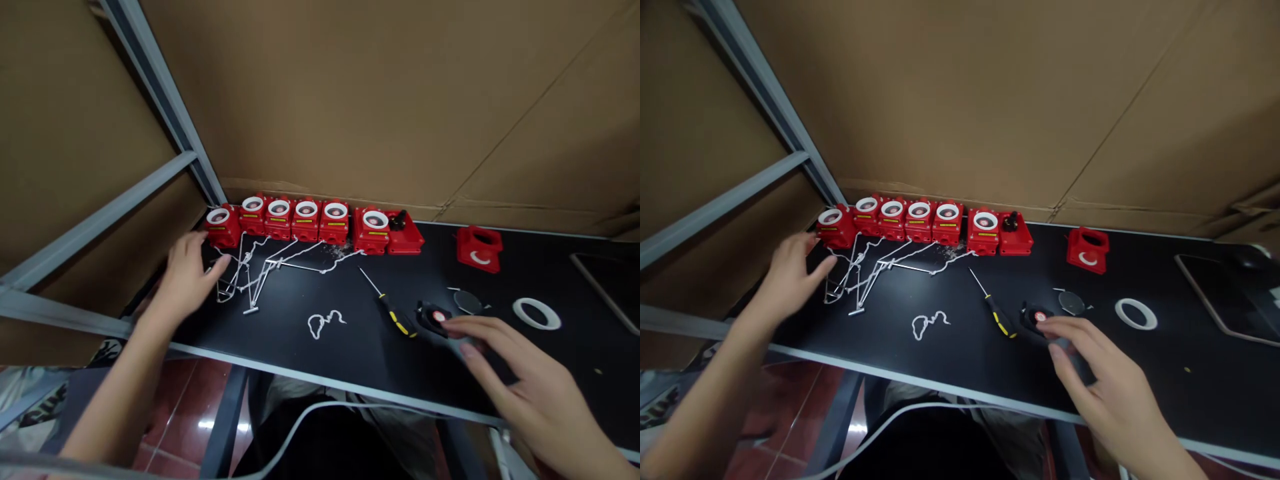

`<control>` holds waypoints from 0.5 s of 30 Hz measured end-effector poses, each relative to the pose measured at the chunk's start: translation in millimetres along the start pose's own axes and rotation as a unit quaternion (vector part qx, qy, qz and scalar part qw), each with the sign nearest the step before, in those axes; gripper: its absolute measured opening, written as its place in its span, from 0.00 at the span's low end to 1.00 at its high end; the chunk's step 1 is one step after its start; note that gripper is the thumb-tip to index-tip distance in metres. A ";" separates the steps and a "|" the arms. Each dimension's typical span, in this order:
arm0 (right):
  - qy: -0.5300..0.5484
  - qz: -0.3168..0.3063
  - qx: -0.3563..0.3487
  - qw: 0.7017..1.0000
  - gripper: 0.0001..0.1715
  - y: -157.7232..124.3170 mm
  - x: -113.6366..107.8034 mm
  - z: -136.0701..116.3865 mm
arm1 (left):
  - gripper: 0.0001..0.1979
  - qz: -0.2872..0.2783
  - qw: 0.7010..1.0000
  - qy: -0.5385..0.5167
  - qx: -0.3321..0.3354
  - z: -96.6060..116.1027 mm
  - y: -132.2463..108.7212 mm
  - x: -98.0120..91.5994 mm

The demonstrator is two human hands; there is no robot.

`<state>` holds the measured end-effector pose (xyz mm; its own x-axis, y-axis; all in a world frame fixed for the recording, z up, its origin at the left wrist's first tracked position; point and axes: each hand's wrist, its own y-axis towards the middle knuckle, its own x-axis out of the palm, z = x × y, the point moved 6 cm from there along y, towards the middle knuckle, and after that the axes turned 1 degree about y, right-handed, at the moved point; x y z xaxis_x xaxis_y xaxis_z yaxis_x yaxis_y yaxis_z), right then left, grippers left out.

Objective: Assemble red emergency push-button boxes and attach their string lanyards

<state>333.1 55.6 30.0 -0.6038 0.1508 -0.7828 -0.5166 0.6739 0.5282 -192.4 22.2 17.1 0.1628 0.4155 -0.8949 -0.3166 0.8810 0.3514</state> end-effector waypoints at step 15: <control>0.022 0.024 0.184 0.982 0.23 -24.2 -1.6 53.4 | 0.55 -0.027 0.992 -0.077 -0.097 -20.1 102.2 50.7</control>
<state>378.9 77.7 0.9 -0.6517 0.1623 -0.7409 -0.2379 0.8838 0.4029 -235.3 128.7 2.1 0.3212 0.4119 -0.8527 -0.4743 0.8493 0.2316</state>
